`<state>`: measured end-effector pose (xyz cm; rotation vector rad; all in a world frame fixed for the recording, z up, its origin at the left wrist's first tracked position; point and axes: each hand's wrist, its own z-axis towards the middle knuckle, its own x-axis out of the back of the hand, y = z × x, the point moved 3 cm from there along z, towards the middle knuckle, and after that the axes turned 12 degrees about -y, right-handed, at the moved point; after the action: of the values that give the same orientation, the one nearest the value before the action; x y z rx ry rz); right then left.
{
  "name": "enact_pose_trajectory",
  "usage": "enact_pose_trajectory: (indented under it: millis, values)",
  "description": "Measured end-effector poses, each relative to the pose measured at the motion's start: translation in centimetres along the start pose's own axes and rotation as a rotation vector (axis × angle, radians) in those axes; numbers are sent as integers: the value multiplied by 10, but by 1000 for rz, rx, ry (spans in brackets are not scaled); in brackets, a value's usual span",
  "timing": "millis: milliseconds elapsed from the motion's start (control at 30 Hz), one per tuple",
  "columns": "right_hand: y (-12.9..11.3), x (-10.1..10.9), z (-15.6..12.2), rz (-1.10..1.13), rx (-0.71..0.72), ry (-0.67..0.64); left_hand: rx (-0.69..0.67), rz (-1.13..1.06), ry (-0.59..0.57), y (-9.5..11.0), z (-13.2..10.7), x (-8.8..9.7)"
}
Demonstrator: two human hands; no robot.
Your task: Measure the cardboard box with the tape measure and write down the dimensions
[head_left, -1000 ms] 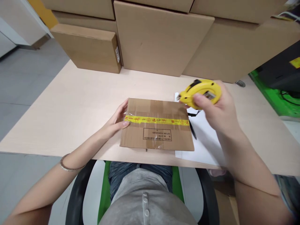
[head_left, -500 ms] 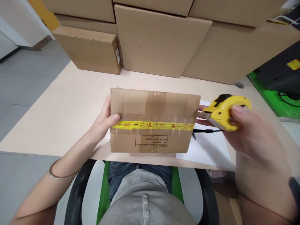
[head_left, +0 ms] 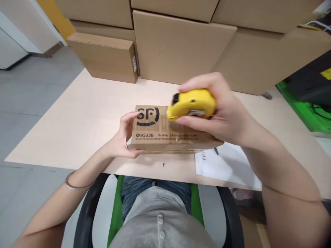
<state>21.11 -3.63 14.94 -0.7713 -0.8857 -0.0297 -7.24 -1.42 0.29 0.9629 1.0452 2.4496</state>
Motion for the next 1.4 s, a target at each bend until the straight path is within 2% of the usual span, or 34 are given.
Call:
enact_pose_trajectory:
  millis: [67, 167, 267, 367, 467, 600, 733, 867, 1067, 1267, 1400]
  values:
    - [-2, -15, 27, 34, 87, -158, -5, -25, -11, 3, 2, -3]
    - [-3, -37, 57, 67, 121, -302, 19, -56, -49, 4, 3, -5]
    - [-3, -49, 71, 83, 110, -362, 37, -8, -72, 3, 0, -6]
    - [-3, -44, 70, 94, 42, -397, 21, 32, -46, -1, -4, -4]
    - [3, -24, 52, 182, -83, -328, 2, 39, 18, -5, -6, -1]
    - [19, 12, 0, 201, -273, -155, -65, 141, 12, -6, -6, 2]
    - [33, 41, -59, 90, -325, -29, -118, 199, 22, -5, -3, 6]
    - [42, 54, -95, 113, -400, 73, -176, 270, 8, -4, -2, 8]
    - [49, 56, -109, 242, -531, 199, -94, 297, 23, -12, -6, 8]
    - [60, 50, -114, 217, -481, 246, -102, 304, 11, -13, -10, 8]
    - [63, 50, -115, 174, -426, 211, -82, 300, 16, -16, -11, 10]
